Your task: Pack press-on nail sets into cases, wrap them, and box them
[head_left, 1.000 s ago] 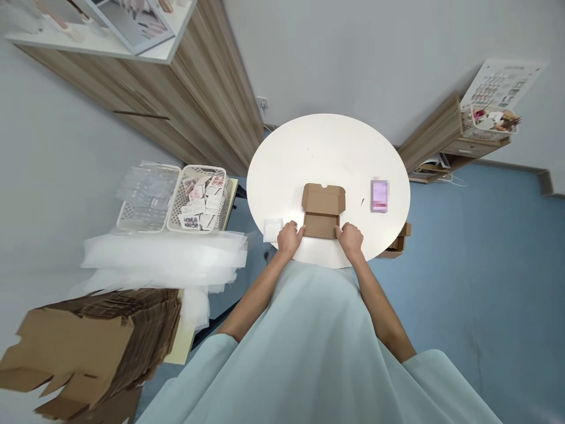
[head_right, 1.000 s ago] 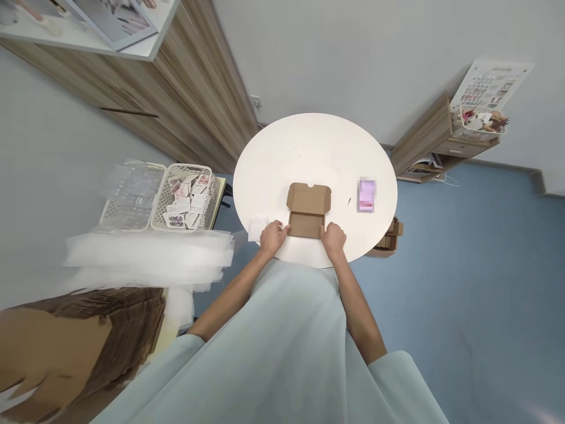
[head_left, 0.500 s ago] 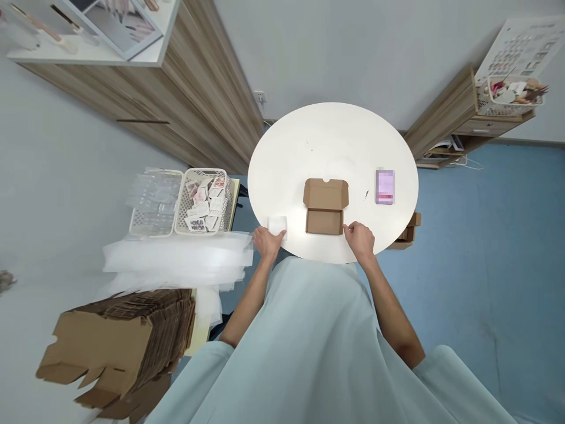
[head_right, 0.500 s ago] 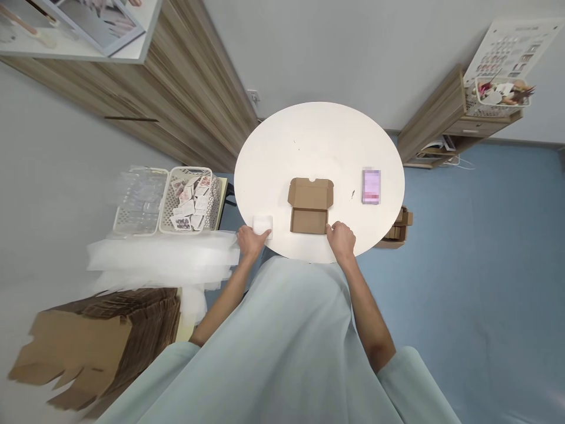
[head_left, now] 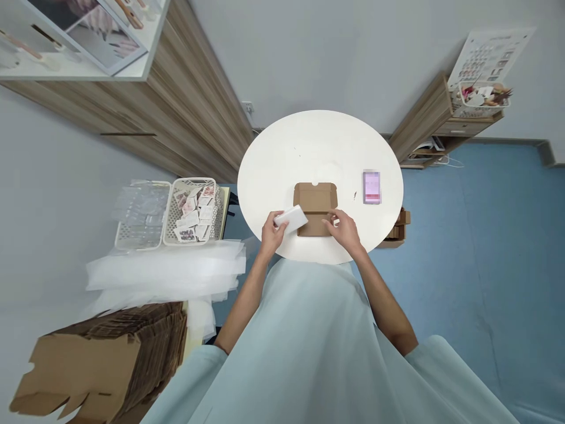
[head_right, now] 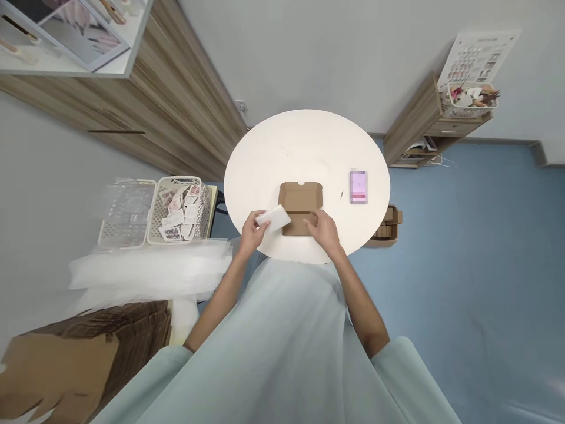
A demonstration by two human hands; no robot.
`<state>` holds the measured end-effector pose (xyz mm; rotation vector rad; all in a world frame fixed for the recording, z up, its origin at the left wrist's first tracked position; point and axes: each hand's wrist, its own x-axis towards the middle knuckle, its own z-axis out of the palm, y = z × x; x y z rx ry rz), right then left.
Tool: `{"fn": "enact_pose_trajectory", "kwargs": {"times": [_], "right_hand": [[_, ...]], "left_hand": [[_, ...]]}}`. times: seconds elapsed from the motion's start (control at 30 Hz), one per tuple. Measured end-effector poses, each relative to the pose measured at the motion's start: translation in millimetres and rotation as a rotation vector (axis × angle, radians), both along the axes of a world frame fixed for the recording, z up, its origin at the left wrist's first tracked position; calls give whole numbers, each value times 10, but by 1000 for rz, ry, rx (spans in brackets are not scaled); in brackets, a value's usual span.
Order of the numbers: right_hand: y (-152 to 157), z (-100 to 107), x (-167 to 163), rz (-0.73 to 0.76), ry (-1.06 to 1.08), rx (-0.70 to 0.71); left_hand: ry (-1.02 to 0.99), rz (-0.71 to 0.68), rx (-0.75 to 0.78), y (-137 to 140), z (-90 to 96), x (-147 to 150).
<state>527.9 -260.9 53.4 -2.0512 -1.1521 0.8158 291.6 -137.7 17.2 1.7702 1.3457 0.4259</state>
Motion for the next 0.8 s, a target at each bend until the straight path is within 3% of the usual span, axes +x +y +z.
{"fn": "enact_pose_trajectory", "kwargs": {"times": [0.1,0.2,0.33,0.53,0.63,0.8], "right_hand": [[70,-6,-2,38,191,83],[116,-130,9,53,319,55],[126,-359,23,-36,376,15],[154,-525,-9,-126,139,-97],[198,-582,-28,-75,-30,-171],[253,-702,-31,17,-154,-297]], "left_hand": [[-70,-173,-67,29,148,225],[-143,-296,-115,13,208,381],[-164,-272,-170,-45,141,518],[-24,101,-89,-150,-151,729],[74,53,-36,-186,-282,776],[73,-104,-26,-211,-408,745]]}}
